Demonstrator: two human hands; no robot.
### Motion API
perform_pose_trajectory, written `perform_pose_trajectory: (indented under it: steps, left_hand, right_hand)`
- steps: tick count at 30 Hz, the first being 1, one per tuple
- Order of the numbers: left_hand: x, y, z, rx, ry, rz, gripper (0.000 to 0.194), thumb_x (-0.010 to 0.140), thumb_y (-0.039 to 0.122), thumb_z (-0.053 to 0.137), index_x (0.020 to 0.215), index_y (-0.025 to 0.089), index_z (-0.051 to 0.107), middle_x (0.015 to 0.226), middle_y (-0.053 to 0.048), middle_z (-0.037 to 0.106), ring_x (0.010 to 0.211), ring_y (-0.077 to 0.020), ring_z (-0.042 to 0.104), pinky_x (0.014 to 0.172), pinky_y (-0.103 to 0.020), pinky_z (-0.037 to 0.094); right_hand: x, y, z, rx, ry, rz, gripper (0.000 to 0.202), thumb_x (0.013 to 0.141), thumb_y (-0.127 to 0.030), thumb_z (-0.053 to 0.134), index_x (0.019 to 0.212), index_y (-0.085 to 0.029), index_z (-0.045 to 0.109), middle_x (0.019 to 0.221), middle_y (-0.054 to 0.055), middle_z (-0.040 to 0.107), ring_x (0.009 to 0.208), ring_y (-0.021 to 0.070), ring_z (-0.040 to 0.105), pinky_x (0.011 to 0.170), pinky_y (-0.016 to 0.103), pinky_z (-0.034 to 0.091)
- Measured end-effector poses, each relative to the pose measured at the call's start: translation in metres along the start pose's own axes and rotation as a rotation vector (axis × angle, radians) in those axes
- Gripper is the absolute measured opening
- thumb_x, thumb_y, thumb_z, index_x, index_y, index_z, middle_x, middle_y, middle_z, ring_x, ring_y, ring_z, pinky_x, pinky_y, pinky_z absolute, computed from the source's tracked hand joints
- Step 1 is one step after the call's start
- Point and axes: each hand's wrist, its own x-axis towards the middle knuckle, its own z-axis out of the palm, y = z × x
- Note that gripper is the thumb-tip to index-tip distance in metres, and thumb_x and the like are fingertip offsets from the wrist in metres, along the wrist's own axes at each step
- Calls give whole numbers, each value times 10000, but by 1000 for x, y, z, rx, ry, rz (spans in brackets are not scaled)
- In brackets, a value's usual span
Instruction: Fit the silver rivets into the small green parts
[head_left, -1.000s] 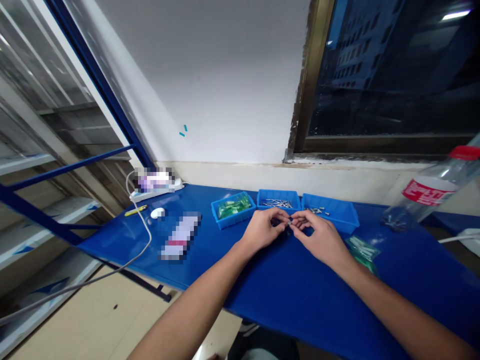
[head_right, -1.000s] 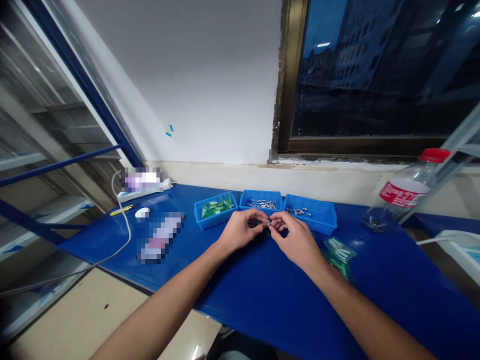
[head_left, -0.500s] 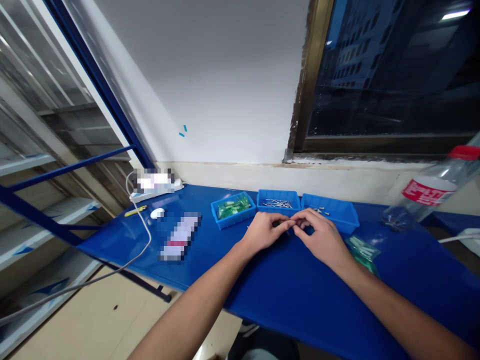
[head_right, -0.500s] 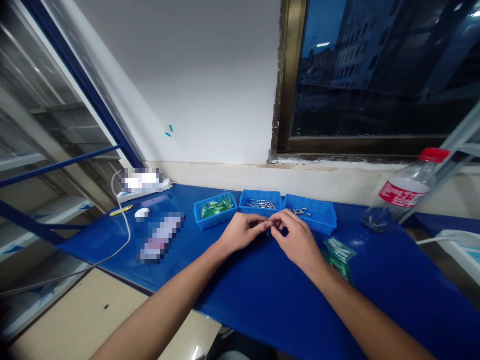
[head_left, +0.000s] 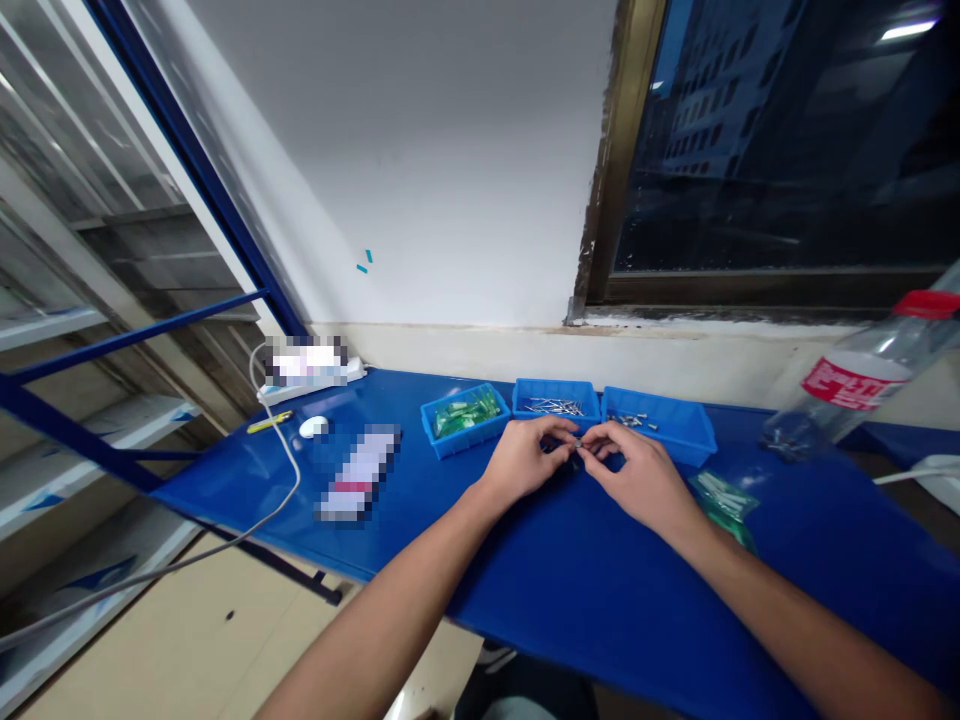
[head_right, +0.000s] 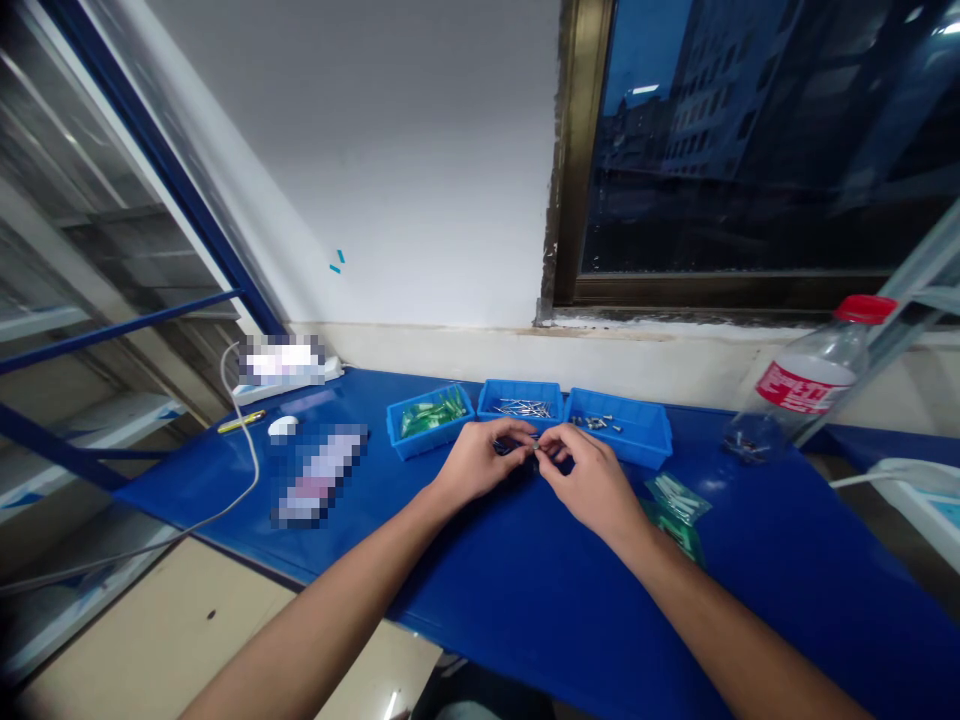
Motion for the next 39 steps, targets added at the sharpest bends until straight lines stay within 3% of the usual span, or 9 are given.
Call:
perform_pose_trajectory:
  steps: [6,11,17,23,29,35,39]
  left_hand:
    - [-1,-3,-1,150,-40,104,216,971,259,654,1133,181,773,1151,-79,797,1063,-228,741,980,-326,553]
    - [-3,-12,1,284,-150,203,308,979,338,664,1232,188,755,1290,-113,752,1231,-271,677,1111,-395,501]
    - [-2,-16,4,312,-229,216,244,973,303,666,1164,214,789,1213,-86,784,1165,-247,709,1059,-354,530]
    - [0,-18,4,315,-222,235,201,967,172,636,1091,202,791,1127,-77,799,1057,-228,731,1001,-350,544]
    - [0,-12,3,259,-149,231,185,948,145,634,1051,188,782,1166,-84,789,1137,-237,708,1054,-358,520]
    - [-1,4,0,-16,0,-1,184,980,300,662,1066,199,789,1073,-45,812,939,-201,752,869,-294,566]
    - [1,3,3,-309,24,-46,245,950,368,728,1064,153,758,1069,-89,807,985,-218,761,903,-307,579]
  right_hand:
    - [8,1,-10,-149,108,-125,78,958,-229,575,1015,-240,627,930,52,676,851,232,653,815,382,544]
    - [15,20,-26,-391,178,-164,163,948,-197,551,1059,-233,665,1009,97,707,1012,305,634,930,460,502]
    - [14,44,-35,-671,207,-113,176,956,-284,574,1049,-224,711,987,120,741,978,350,584,840,490,442]
    - [11,35,-30,-590,191,-132,166,985,-315,575,1057,-242,706,956,91,738,987,329,592,850,466,426]
    - [9,22,-21,-413,134,-164,153,995,-302,583,1081,-250,699,982,83,729,1001,320,613,897,485,477]
    - [6,3,-15,-186,68,-241,184,1007,-227,564,1150,-262,677,1097,88,714,1071,295,646,977,485,519]
    - [4,-7,-11,-79,51,-236,174,1017,-225,560,1161,-255,652,1098,89,705,1039,269,664,942,456,548]
